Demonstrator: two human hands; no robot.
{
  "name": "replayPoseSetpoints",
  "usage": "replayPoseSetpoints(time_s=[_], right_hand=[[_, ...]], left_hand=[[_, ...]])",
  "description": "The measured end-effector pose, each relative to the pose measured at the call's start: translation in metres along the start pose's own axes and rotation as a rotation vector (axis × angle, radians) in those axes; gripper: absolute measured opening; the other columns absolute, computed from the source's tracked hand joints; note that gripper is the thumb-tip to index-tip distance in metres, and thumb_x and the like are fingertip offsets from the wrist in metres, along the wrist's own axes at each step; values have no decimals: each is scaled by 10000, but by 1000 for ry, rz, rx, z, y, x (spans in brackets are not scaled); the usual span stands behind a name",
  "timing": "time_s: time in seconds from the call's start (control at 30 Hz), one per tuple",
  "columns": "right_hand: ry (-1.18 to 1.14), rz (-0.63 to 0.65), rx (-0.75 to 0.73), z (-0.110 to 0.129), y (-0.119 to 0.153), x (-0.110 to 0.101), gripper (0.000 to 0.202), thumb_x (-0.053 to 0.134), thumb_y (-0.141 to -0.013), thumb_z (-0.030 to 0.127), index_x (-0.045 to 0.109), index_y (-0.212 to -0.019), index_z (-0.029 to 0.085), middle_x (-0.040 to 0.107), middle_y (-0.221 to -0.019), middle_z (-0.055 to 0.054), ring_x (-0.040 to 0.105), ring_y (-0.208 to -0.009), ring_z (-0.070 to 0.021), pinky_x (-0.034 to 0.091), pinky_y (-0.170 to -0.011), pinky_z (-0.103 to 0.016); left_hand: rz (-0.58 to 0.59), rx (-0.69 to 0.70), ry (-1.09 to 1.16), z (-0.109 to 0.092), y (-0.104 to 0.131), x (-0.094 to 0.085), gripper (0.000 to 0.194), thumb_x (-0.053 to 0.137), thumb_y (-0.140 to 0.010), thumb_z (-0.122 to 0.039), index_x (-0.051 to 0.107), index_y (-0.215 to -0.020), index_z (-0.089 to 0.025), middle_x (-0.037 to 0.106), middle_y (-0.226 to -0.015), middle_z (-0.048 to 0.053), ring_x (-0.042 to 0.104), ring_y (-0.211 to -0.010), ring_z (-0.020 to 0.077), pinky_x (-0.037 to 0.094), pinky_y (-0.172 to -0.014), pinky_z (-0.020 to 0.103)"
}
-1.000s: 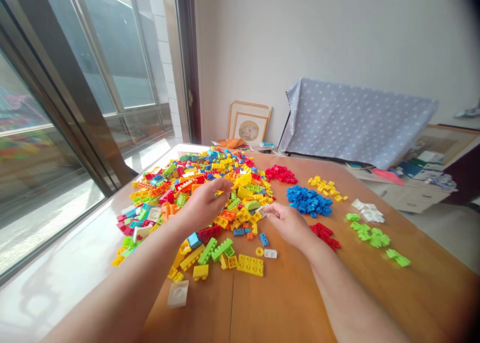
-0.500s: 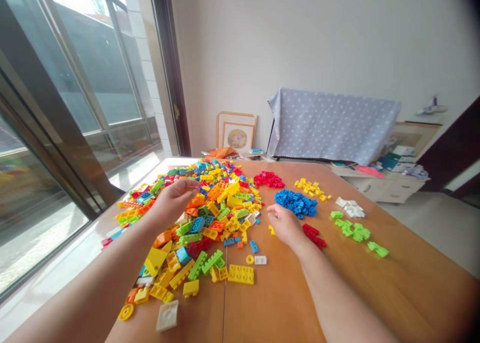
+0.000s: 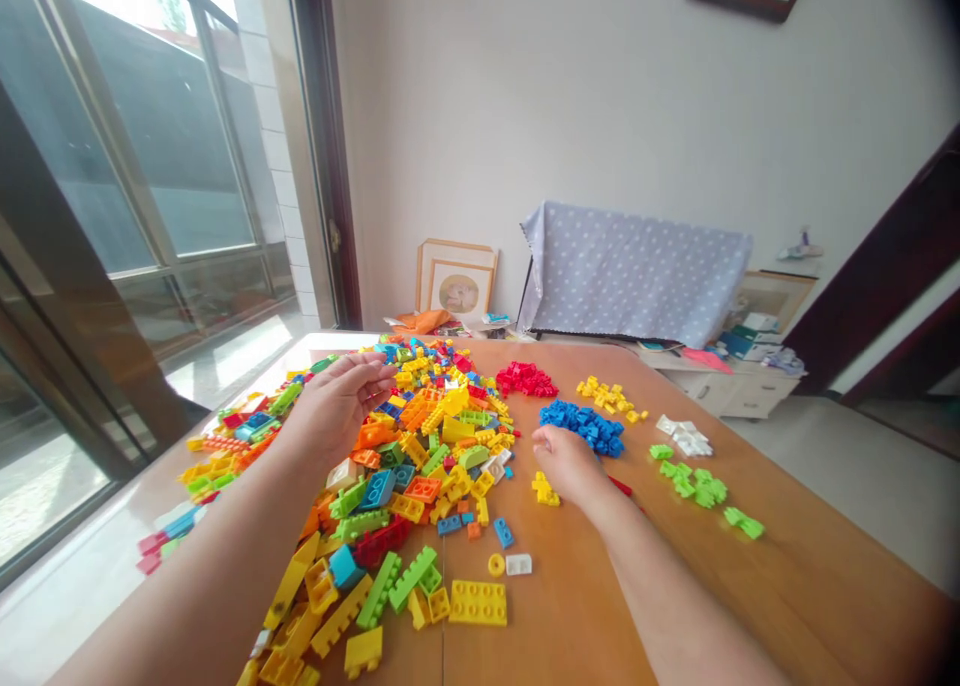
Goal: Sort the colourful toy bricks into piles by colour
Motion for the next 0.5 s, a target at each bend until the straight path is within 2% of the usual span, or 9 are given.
replayPoseSetpoints(time_s=[0.13,0.3,0.43,0.5], right_hand=[[67,31,-20,8,-23,4,251,544,-910,192,747,-1059,187,760,-1087,-119,682,-1042,-238,453,-874,-301],[114,70,-3,11,-53,23,214,606,-833,140,771,-950,211,764,-1035,-100,668,-1017,-228,434,-827,-278],[68,85,26,7,-66,32,161,623,-755,113,753,-776,206,759,-885,-73,662,-921,-218,422,-752,-268],[14,79,38,3,-68,31,144,617,-754,125,744,-762,193,752,-849,-71,654,-869,-210,419,-719,-270]], left_hand=[[-17,14,-48,1,11,-1,339,859,-711,-353,714,-966,-181,745,-924,48,697,-877,170,547,-759,260],[0,53,-130,-4,18,-5,364,864,-719,-430,732,-967,-198,735,-965,35,685,-901,175,540,-798,265],[62,26,-165,-5,20,-5,312,822,-792,-418,730,-1009,-213,742,-995,29,685,-959,170,520,-874,268],[64,21,-166,-5,18,-5,304,815,-801,-412,728,-1015,-215,749,-981,29,690,-948,171,520,-879,274]])
Point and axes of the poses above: each hand's wrist, its own y-axis away from the middle knuckle, its own x-axis out of the palm, z = x × y, the point moved 5 cm from there along -y, towards the middle knuckle
